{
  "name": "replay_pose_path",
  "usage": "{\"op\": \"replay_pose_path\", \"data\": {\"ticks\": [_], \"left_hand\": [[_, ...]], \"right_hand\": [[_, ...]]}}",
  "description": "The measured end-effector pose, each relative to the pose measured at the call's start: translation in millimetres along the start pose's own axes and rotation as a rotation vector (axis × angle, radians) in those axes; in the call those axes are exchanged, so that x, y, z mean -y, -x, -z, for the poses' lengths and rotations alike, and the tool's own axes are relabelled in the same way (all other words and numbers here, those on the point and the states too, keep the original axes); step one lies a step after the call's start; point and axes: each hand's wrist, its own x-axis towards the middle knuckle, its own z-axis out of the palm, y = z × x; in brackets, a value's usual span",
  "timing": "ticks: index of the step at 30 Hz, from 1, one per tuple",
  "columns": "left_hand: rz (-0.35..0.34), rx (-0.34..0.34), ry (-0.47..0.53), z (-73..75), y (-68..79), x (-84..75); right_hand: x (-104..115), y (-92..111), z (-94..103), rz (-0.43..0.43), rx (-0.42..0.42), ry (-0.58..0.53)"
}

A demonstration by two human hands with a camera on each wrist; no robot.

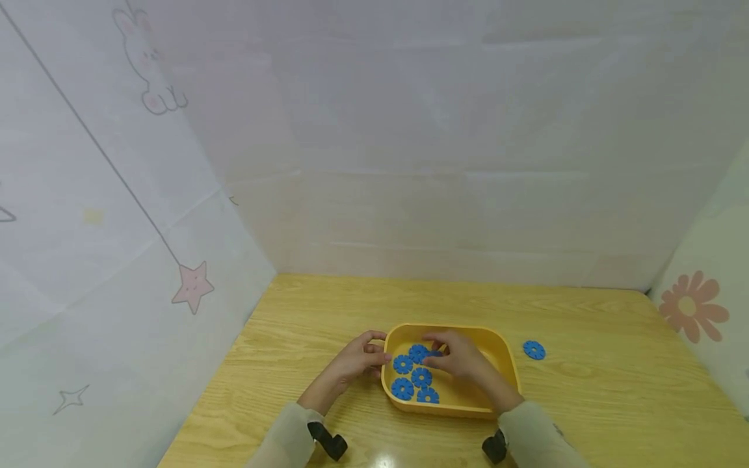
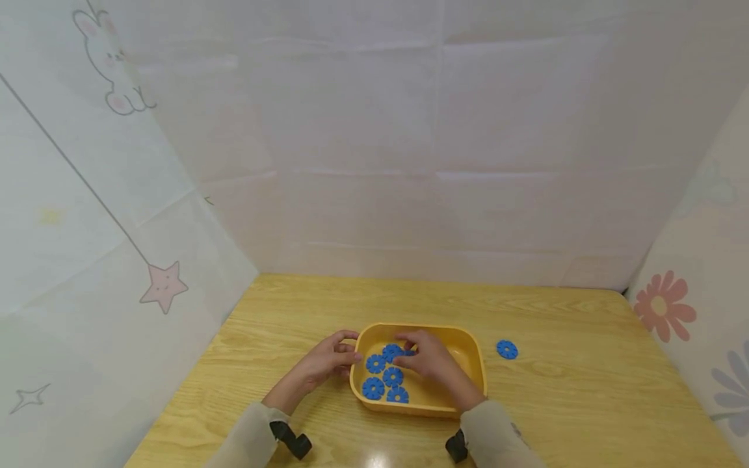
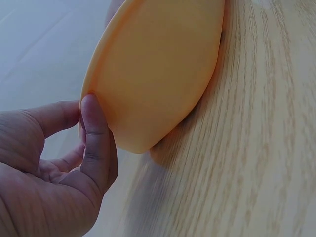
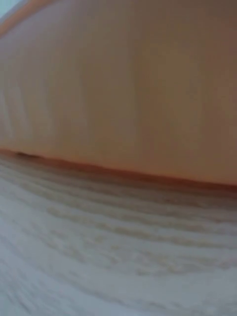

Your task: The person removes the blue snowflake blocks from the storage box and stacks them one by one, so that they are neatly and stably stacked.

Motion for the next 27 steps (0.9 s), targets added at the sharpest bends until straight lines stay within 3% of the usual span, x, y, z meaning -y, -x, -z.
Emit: {"op": "replay_pose_path", "data": {"ticks": [13, 27], "left_hand": [[0.0, 0.008, -0.006, 0.0, -1.4, -3.3], [-0.014, 0.023, -0.012, 1.8, 1.8, -4.2]], "right_hand": [[-4.6, -8.7, -19.7, -0.106, -0.058, 0.124], [-0.1, -8.1, -30.7, -0.136, -0.084, 0.179]]}}
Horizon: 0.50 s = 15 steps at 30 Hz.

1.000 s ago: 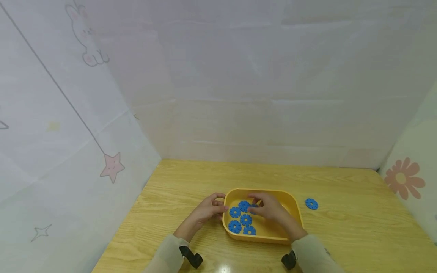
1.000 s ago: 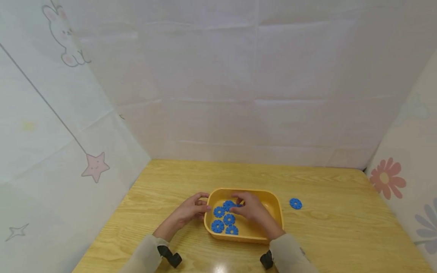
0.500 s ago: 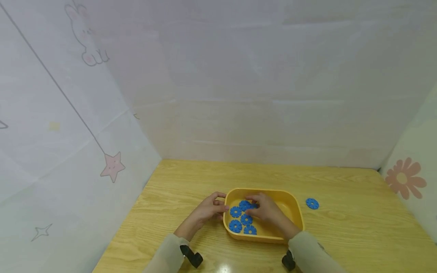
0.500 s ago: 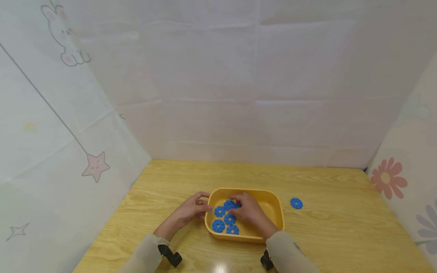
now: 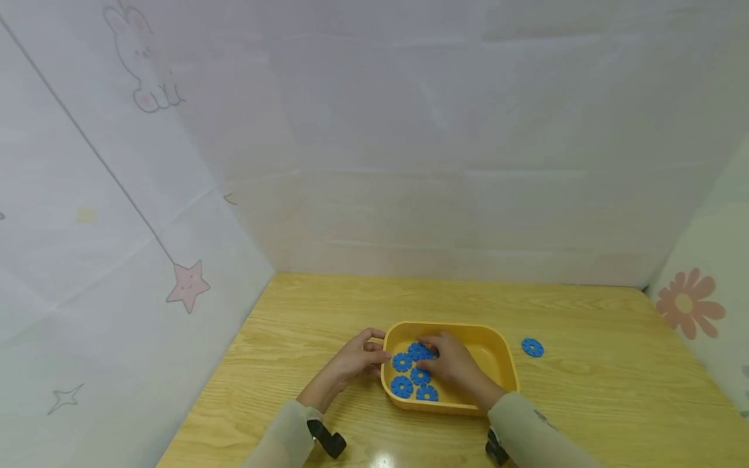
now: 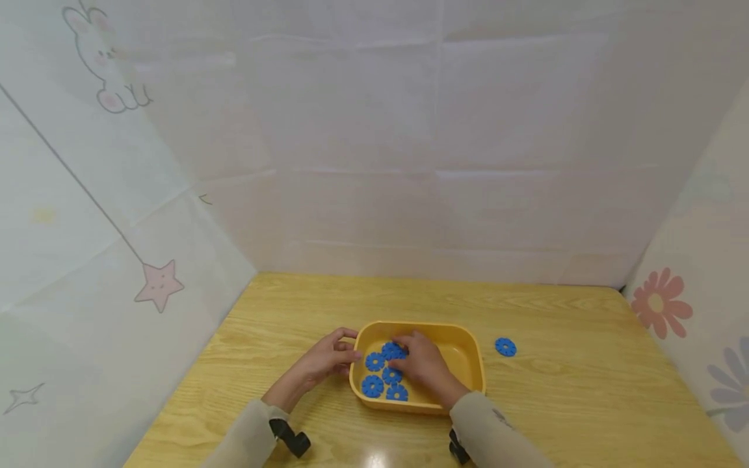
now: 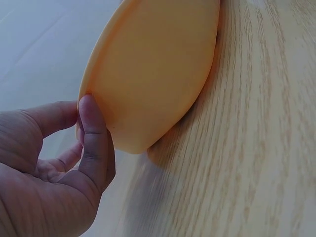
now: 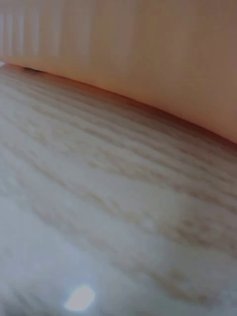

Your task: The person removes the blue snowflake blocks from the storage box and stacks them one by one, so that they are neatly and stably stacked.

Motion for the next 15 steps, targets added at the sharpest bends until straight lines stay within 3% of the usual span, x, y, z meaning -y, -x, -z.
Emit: {"op": "replay_pose_path", "data": {"ticks": [15], "left_hand": [[-0.002, -0.006, -0.001, -1.2, -1.0, 1.0]], "right_hand": [[0.0, -1.3, -2.1, 0.008, 0.006, 0.037]]}}
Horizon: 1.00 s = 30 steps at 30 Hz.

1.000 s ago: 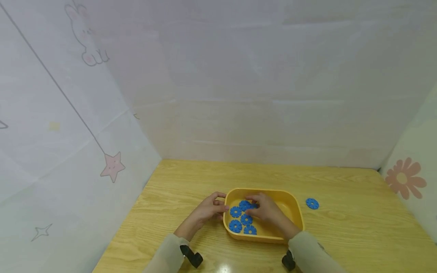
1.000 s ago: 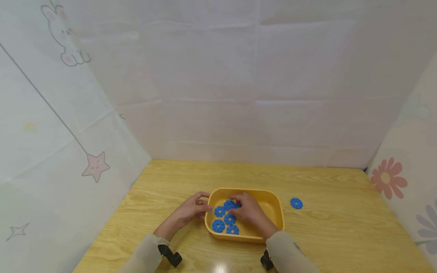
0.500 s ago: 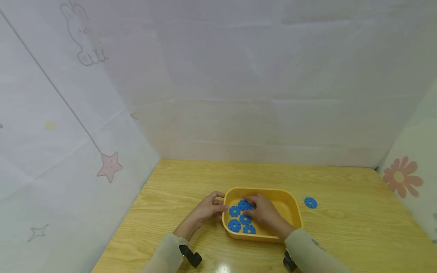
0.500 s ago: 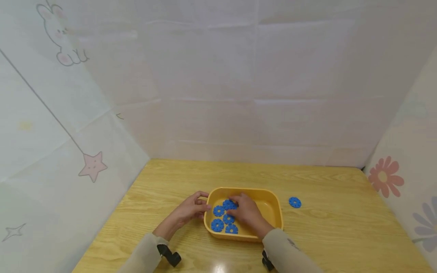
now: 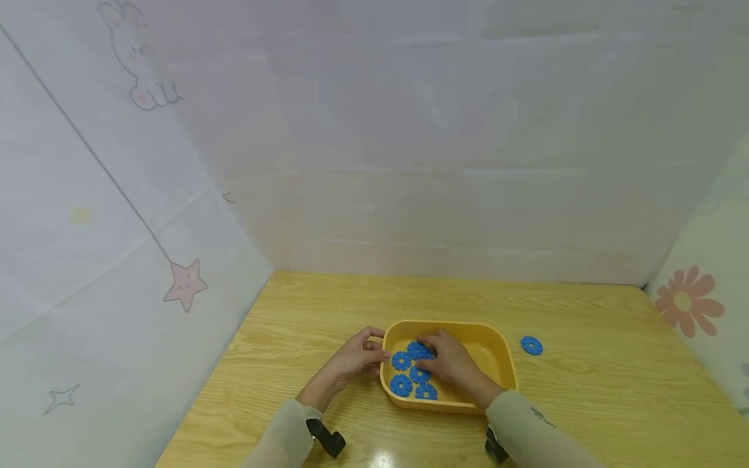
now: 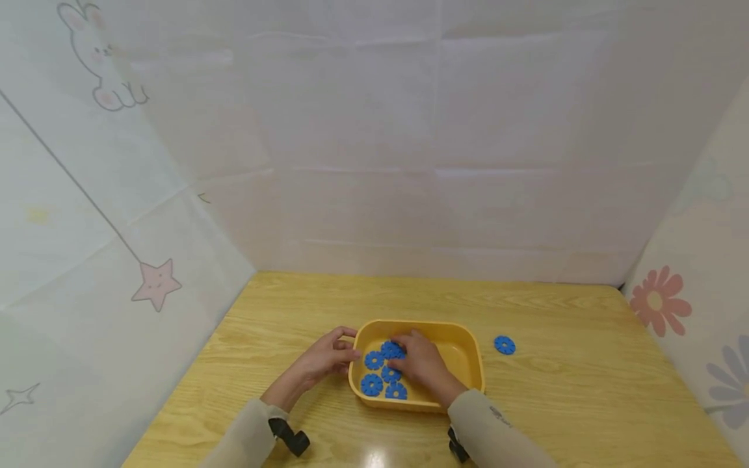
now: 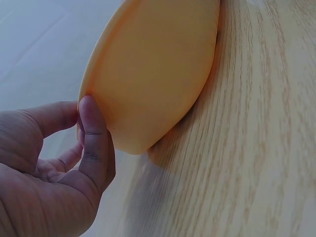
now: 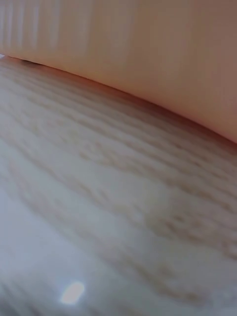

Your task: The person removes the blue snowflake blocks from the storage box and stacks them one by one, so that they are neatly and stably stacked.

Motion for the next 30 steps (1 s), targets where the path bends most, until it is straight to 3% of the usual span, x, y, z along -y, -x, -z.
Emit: {"op": "replay_pose_path", "data": {"ticks": [19, 30], "left_hand": [[-0.013, -0.008, 0.029, 0.1, -3.7, 4.5], [-0.01, 0.007, 0.026, 2.3, -3.0, 5.1]], "right_hand": [[3.1, 1.9, 0.1, -0.01, -0.005, 0.023], [4.1, 1.4, 1.2, -0.027, -0.012, -0.037]]}}
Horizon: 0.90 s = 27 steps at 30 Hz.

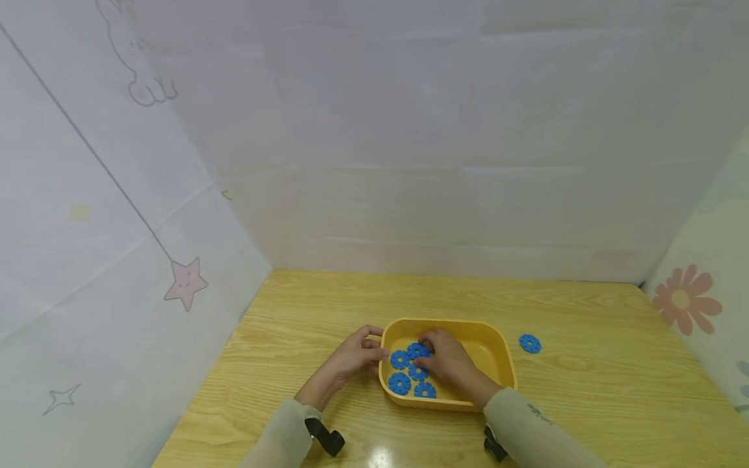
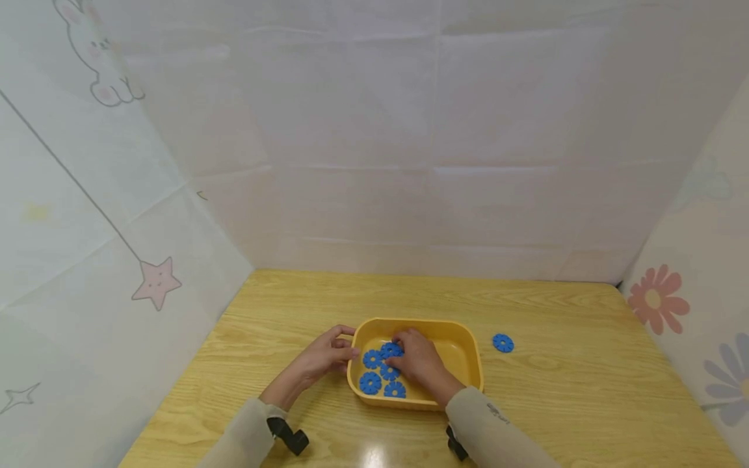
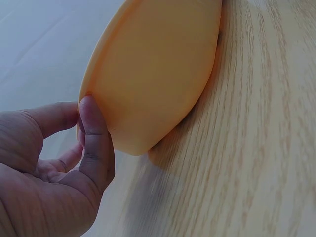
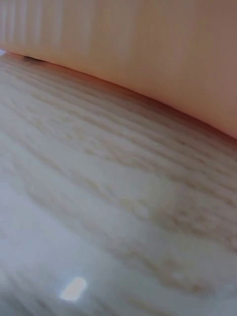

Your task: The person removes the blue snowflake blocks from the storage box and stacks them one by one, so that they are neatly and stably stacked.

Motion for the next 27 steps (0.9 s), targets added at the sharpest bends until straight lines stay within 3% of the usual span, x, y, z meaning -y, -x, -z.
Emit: {"op": "replay_pose_path", "data": {"ticks": [8, 16, 23, 27], "left_hand": [[0.0, 0.0, 0.004, -0.9, 2.0, -1.7], [-0.003, -0.022, 0.007, -2.7, 2.9, -1.8], [-0.022, -0.028, 0.004, -4.3, 3.3, 0.0], [-0.015, -0.036, 0.008, -3.1, 3.1, 0.3]], "right_hand": [[-0.4, -3.2, 2.2, -0.001, -0.013, -0.134], [1.2, 1.7, 24.4, 0.054, 0.006, -0.247], [-9.9, 9.0, 51.1, 0.205, -0.011, -0.309], [-19.6, 14.8, 61.6, 0.241, -0.039, -0.305]]}}
